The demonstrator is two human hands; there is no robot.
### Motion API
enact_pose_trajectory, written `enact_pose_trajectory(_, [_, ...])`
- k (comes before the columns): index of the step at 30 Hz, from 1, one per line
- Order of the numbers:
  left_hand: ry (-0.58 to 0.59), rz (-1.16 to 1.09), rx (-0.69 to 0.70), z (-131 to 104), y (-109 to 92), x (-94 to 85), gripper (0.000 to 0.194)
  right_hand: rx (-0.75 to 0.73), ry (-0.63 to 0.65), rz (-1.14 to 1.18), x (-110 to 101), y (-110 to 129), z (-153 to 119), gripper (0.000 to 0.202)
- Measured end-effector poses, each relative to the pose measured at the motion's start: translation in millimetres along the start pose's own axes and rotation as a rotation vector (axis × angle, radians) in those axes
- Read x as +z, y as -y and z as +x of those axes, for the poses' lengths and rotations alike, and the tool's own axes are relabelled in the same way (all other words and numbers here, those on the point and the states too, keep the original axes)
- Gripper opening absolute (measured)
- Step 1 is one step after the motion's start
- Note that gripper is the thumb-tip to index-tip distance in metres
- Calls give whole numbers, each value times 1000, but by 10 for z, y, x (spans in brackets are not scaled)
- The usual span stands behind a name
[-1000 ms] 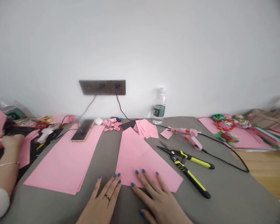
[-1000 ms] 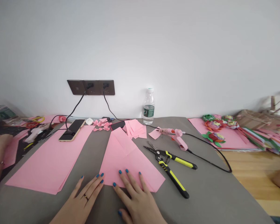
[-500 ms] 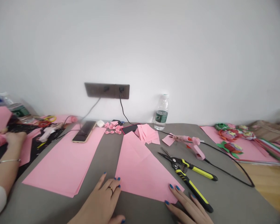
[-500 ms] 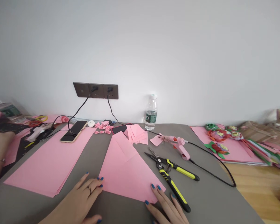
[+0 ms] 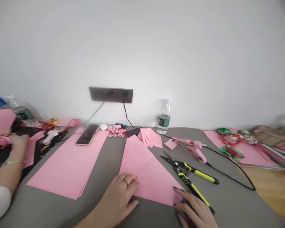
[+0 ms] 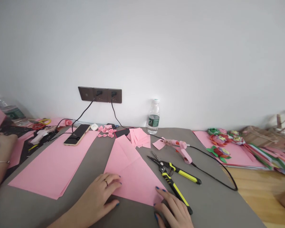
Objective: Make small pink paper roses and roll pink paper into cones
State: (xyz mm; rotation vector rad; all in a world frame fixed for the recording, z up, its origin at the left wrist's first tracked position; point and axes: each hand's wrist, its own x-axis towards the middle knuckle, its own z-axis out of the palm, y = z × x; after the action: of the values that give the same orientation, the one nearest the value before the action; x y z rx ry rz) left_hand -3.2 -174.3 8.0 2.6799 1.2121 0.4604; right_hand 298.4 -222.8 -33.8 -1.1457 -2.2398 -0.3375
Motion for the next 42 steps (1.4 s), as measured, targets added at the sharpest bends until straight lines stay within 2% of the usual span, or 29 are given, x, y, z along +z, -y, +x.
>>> enact_pose_trajectory(3, [-91, -30, 87, 98, -3, 131, 24, 71, 12, 55, 8, 22, 35, 13])
enact_pose_trajectory(6, [-185, -23, 162, 123, 31, 175, 13, 119, 62, 88, -1, 12, 74, 18])
enact_pose_trajectory(11, [-282, -54, 211, 74, 56, 165, 12, 10, 113, 187, 5, 34, 289, 15])
enact_pose_trajectory(14, [-297, -55, 211, 60, 46, 161, 16, -8, 155, 296, 12, 84, 482, 17])
enact_pose_trajectory(18, [-303, -45, 240, 34, 70, 144, 20, 51, 224, 442, -12, 135, 685, 22])
enact_pose_trajectory(21, [-250, -90, 254, -35, 118, 107, 22, 170, 353, 552, -50, 161, 760, 18])
enact_pose_trajectory(26, [-178, -190, 181, -181, 183, 60, 23, 440, 546, 723, -80, 178, 859, 22])
enact_pose_trajectory(33, [-314, -212, 78, -228, 253, 131, 28, 484, 562, 574, -9, 28, 1136, 19])
enact_pose_trajectory(38, [-346, -134, 77, -239, 253, 142, 31, 364, 574, 465, 88, -51, 1365, 19])
enact_pose_trajectory(42, [-337, 46, 61, -296, 201, 126, 34, 314, 548, 397, 175, -37, 1435, 21])
